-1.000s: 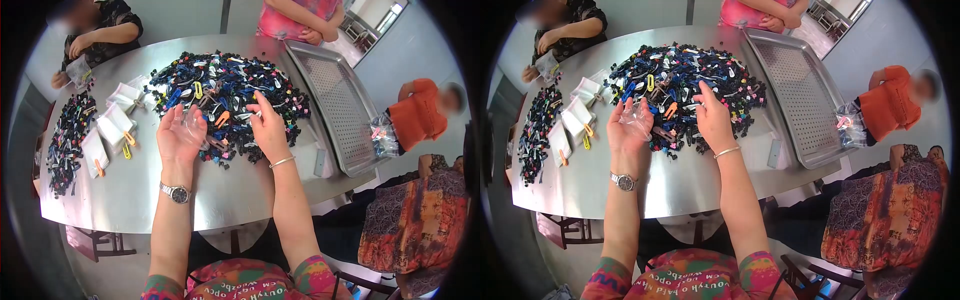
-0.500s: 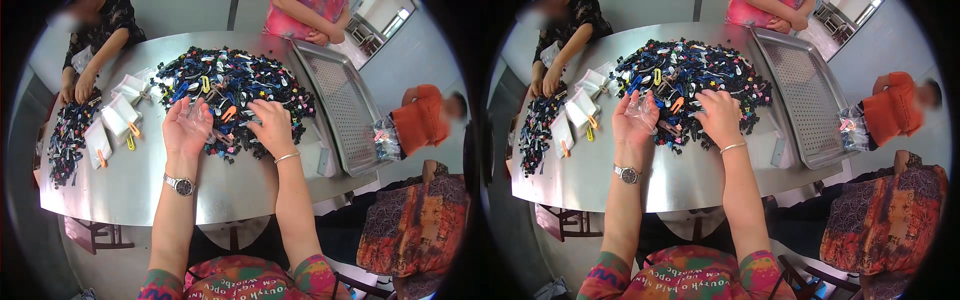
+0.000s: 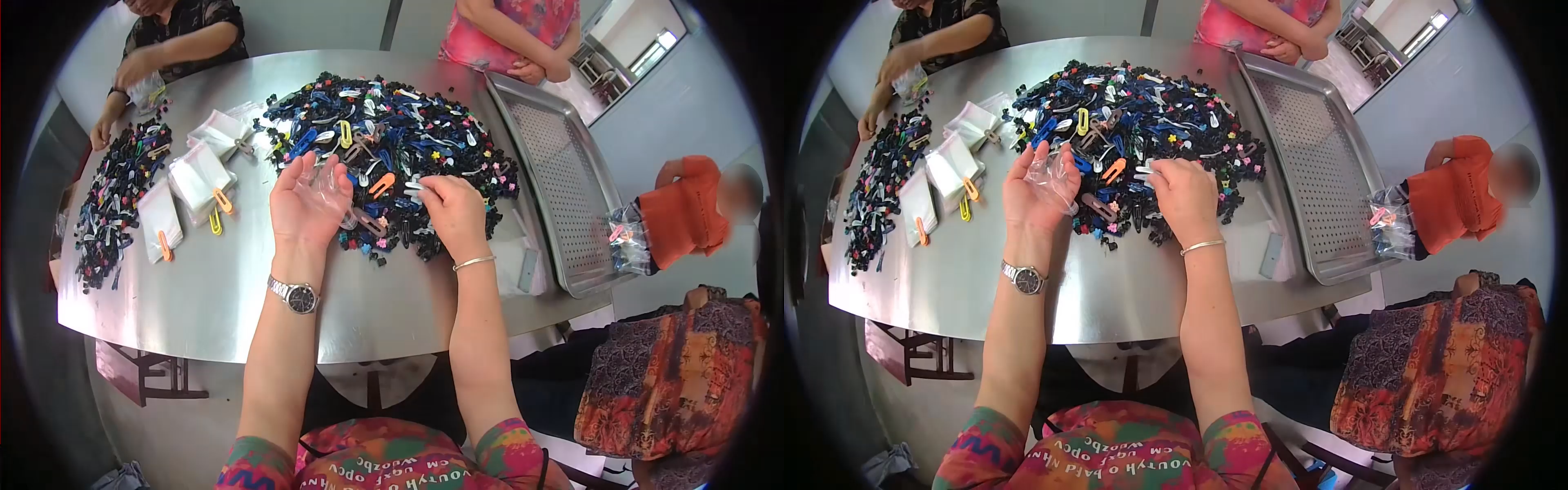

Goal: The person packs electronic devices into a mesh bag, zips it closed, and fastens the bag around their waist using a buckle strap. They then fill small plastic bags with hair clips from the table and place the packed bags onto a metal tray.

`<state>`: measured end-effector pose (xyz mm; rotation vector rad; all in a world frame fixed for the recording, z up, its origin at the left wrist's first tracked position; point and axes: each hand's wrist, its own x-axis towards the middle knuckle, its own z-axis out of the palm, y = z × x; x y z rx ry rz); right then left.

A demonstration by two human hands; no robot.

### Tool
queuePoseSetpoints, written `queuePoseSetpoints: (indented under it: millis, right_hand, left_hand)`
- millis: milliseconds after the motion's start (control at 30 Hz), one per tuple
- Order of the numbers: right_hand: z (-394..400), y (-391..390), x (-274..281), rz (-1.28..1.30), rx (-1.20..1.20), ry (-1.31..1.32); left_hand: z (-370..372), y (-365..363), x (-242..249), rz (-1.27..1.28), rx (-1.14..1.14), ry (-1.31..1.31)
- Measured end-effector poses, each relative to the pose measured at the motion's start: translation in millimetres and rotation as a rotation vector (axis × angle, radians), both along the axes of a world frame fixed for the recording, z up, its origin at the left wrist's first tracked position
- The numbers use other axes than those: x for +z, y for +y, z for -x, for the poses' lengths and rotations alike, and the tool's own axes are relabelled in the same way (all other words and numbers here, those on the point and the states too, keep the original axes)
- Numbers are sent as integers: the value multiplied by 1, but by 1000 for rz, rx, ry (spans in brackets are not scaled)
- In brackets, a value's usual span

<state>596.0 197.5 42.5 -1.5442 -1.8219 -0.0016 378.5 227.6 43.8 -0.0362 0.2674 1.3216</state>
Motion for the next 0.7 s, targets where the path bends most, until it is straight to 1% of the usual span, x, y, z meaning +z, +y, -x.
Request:
queuePoseSetpoints:
  millis: [100,200,267,300,367,433,500,533,567,633,667,700]
  right_hand:
    - [1,2,-4,-39,11,-22]
    - [3,0,1,-78,-10,45]
    - [13,-6,9,61,12,401]
    - [23,-13,21,87,61,493]
    - [46,-31,48,73,198,494]
    - [58,-38,52,22,220,322]
    - [67,-43,58,-32,231,66]
    - [72,-42,59,-128,250,-4]
    - [76,-41,57,-125,251,-11]
    - [82,-37,50,-137,198,-211]
    - [85,-36,49,-114,148,-253]
    - [87,-32,49,-115,146,-258]
  left_hand:
    - [1,1,-1,-19,-17,-3]
    - [-1,4,-3,1,21,5]
    - [-3,2,-1,17,36,-10]
    - [-3,2,0,35,39,-32]
    - [-2,4,-1,15,63,-48]
    - [-4,1,3,68,89,-51]
    - [-6,-1,5,64,110,-24]
    - [-7,-2,10,67,140,21]
    - [-9,-4,12,73,168,65]
    - [-14,-7,13,56,165,101]
    - [-16,-9,13,37,164,145]
    - [-17,-10,15,36,162,140]
